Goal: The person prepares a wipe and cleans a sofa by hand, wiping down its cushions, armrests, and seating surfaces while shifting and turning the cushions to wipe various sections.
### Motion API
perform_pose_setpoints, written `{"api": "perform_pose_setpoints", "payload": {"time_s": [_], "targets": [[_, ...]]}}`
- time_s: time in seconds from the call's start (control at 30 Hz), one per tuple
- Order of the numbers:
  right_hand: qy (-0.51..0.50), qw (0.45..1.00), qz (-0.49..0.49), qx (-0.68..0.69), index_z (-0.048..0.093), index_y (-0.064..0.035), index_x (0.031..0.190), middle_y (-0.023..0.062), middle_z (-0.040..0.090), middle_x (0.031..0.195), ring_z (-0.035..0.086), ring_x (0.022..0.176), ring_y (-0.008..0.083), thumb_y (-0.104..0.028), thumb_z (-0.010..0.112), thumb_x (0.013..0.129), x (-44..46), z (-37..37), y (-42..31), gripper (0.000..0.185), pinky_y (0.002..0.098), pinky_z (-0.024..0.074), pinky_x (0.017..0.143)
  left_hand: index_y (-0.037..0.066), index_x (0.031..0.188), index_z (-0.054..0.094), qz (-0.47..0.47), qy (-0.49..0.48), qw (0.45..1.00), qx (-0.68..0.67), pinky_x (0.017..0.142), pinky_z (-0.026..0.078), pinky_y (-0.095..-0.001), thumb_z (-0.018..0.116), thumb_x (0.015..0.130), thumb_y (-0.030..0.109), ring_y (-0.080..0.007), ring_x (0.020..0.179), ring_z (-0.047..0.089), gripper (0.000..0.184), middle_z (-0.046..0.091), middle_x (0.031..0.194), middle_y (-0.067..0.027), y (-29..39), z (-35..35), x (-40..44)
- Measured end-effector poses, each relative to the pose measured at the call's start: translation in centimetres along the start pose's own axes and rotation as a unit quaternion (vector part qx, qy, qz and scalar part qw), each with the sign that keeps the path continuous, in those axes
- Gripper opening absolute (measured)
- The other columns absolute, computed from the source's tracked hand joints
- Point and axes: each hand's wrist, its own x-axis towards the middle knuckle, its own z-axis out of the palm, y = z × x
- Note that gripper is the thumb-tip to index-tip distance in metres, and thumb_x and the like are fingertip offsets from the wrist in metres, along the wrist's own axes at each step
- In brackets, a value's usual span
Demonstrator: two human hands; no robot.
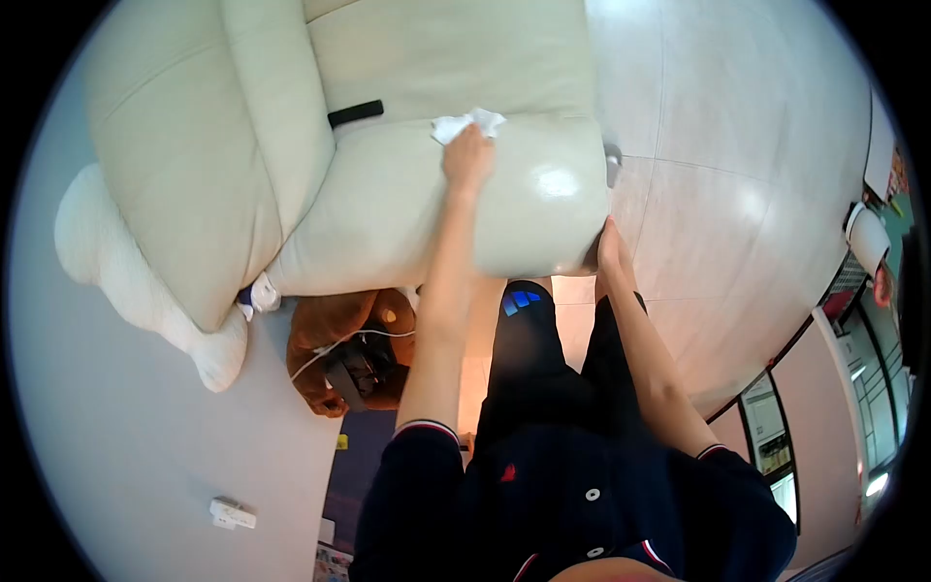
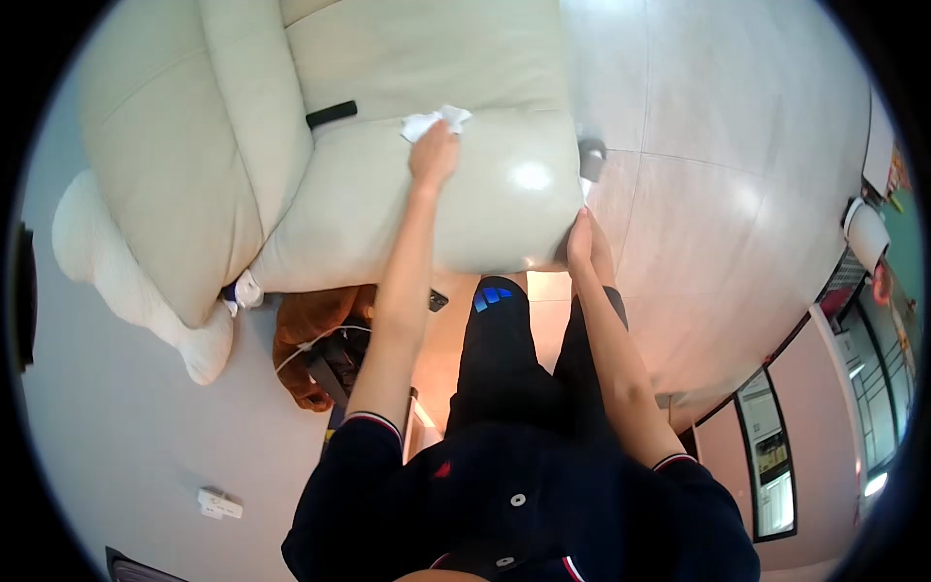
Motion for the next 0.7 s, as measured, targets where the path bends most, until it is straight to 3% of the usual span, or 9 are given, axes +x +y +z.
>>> {"api": "perform_pose_setpoints", "payload": {"time_s": [0.1,0.23,0.3,0.37,0.4,0.53,0.6,0.67,0.7], "targets": [[0.005,1.0,-0.018,0.006,0.037,0.0114,0.146,0.0234,0.037,0.154,0.037,0.142,0.0299,-0.043,0.026,0.107,-0.8,0.3,-1.1,0.068,0.037,0.025,0.118,-0.007,0.13,0.057,0.045,0.049,0.998,-0.011,0.099,0.047,-0.0462,0.044,0.095,0.022,-0.0357,0.116,0.061,0.048,0.063,0.127,-0.0236,6.5,2.5,-0.9],[-0.001,0.999,-0.019,-0.045,0.037,0.0097,0.147,0.0216,0.039,0.154,0.038,0.141,0.0292,-0.041,0.029,0.107,2.7,-2.4,2.6,0.065,0.0373,0.0254,0.118,-0.01,0.12,0.06,0.128,0.057,0.989,-0.039,0.091,0.051,-0.0452,0.05,0.092,0.019,-0.0363,0.102,0.067,0.041,0.069,0.111,-0.0243,14.9,4.2,-3.0],[-0.055,0.997,-0.044,0.035,0.036,0.0086,0.148,0.0197,0.039,0.154,0.038,0.141,0.028,-0.039,0.032,0.107,3.5,-2.8,2.1,0.063,0.0375,0.0257,0.118,-0.011,0.111,0.062,0.116,-0.079,0.989,-0.051,0.087,0.053,-0.045,0.053,0.089,0.016,-0.0361,0.095,0.069,0.036,0.07,0.1,-0.0247,19.0,3.0,-5.2],[-0.104,0.99,-0.076,0.051,0.042,0.0055,0.145,0.0207,0.045,0.148,0.042,0.137,0.0293,-0.036,0.029,0.107,8.8,-4.7,6.7,0.058,0.0376,0.0294,0.115,-0.007,0.11,0.065,0.267,-0.147,0.952,0.022,0.088,0.052,-0.0459,0.055,0.087,0.015,-0.0376,0.095,0.069,0.034,0.07,0.097,-0.0255,19.6,4.8,-8.2],[-0.152,0.981,-0.1,0.066,0.047,0.0024,0.143,0.0218,0.051,0.143,0.047,0.133,0.0306,-0.033,0.026,0.108,10.7,-5.6,8.3,0.054,0.0376,0.0331,0.113,-0.007,0.11,0.065,0.267,-0.143,0.953,0.02,0.088,0.052,-0.0459,0.055,0.087,0.015,-0.0376,0.095,0.069,0.034,0.07,0.097,-0.0255,19.5,4.5,-8.3],[-0.087,0.988,-0.119,-0.037,0.05,0.0012,0.141,0.0222,0.055,0.139,0.049,0.131,0.0318,-0.032,0.027,0.108,9.9,-5.1,6.7,0.052,0.0382,0.035,0.111,-0.002,0.105,0.068,0.2,-0.131,0.905,-0.352,0.095,0.048,-0.0441,0.05,0.093,0.02,-0.0377,0.099,0.066,0.031,0.069,0.101,-0.0248,15.2,4.1,-4.7],[-0.067,0.988,-0.134,-0.044,0.051,0.0007,0.138,0.0223,0.057,0.135,0.05,0.129,0.0328,-0.031,0.027,0.108,7.2,-4.3,4.3,0.05,0.0388,0.036,0.11,-0.001,0.103,0.069,0.162,-0.2,0.865,-0.43,0.083,0.05,-0.0361,0.051,0.097,0.025,-0.0217,0.089,0.065,0.032,0.069,0.093,-0.0097,11.7,2.0,1.5],[-0.065,0.987,-0.149,-0.008,0.053,0.0004,0.134,0.0224,0.059,0.129,0.053,0.124,0.0334,-0.029,0.029,0.108,6.1,-4.1,3.7,0.046,0.0396,0.0376,0.107,-0.002,0.099,0.071,0.0,-0.184,0.857,-0.481,0.096,0.046,-0.0355,0.051,0.098,0.025,-0.0226,0.095,0.066,0.034,0.073,0.092,-0.008,12.2,-5.6,4.3],[-0.072,0.986,-0.152,0.006,0.054,0.0001,0.131,0.0226,0.06,0.125,0.054,0.12,0.0334,-0.028,0.029,0.108,6.2,-4.2,3.6,0.044,0.0399,0.0388,0.104,-0.003,0.098,0.071,0.004,-0.102,0.924,-0.368,0.1,0.044,-0.0387,0.05,0.098,0.025,-0.0277,0.099,0.067,0.035,0.073,0.097,-0.0129,13.0,-8.2,5.6]]}}
